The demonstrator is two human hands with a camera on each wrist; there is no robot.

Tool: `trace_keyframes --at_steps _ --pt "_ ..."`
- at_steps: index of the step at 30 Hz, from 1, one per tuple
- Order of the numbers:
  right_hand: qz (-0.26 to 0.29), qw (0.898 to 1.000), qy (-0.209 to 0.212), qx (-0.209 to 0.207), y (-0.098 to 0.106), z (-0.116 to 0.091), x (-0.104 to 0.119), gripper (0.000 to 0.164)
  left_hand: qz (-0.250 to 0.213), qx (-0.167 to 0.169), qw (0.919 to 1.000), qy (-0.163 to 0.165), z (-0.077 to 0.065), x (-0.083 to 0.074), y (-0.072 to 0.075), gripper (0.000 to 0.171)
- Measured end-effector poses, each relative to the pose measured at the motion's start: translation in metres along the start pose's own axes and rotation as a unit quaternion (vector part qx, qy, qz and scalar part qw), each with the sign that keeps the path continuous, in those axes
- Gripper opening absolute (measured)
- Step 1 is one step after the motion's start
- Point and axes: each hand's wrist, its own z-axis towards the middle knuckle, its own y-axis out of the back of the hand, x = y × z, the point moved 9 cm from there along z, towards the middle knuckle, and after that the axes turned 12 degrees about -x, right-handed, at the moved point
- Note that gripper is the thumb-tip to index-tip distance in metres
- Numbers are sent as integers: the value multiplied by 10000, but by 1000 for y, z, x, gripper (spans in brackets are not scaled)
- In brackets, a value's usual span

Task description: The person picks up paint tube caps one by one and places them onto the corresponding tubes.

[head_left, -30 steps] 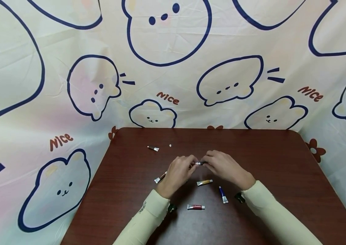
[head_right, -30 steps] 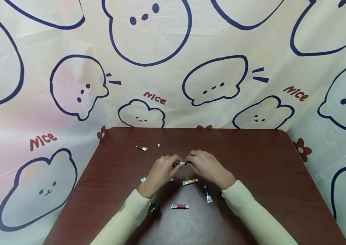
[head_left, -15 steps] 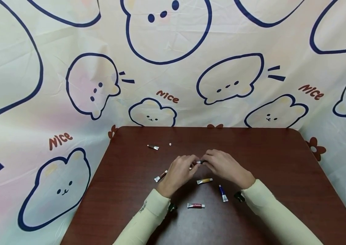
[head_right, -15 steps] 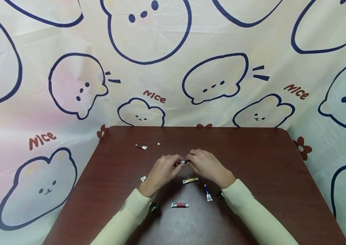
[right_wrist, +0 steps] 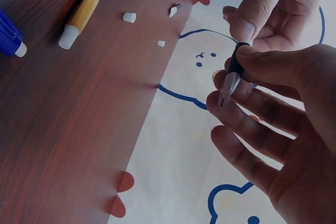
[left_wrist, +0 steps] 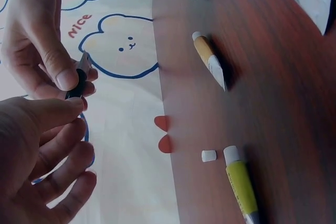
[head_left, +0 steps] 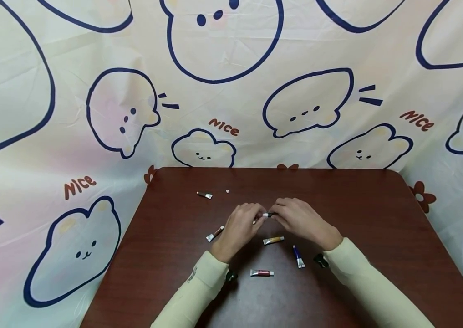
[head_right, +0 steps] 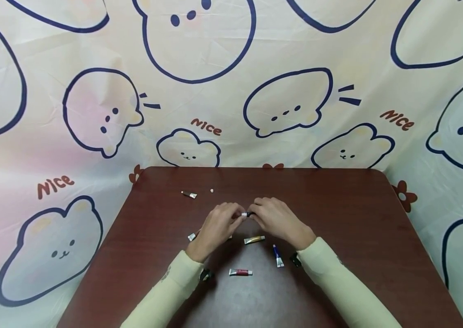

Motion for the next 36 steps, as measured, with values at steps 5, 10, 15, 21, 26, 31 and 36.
trace_keyframes --at_steps 5,10,15,21,26,31,36 --pt "31 9999 6 -140 5 1 0 16 -158 -134 9994 -272 1 -5 2 9" --pt "3 9997 40 -231 10 2 0 14 -234 -206 9988 -373 2 -5 3 11" --pt "34 9998 15 -173 10 3 1 14 -118 -341 9987 -366 3 -3 6 10" --pt "101 9999 -90 -108 8 3 -1 15 -9 -441 9983 -389 4 -3 8 11" --pt "181 9997 -142 -110 7 2 -3 15 -169 -373 9988 -277 3 -2 5 16" --pt "184 9996 -162 -135 7 1 -3 15 -113 -330 9993 -107 2 1 2 19" --pt "191 9996 -175 -127 7 0 -3 15 -80 -210 9996 -155 0 -1 0 15"
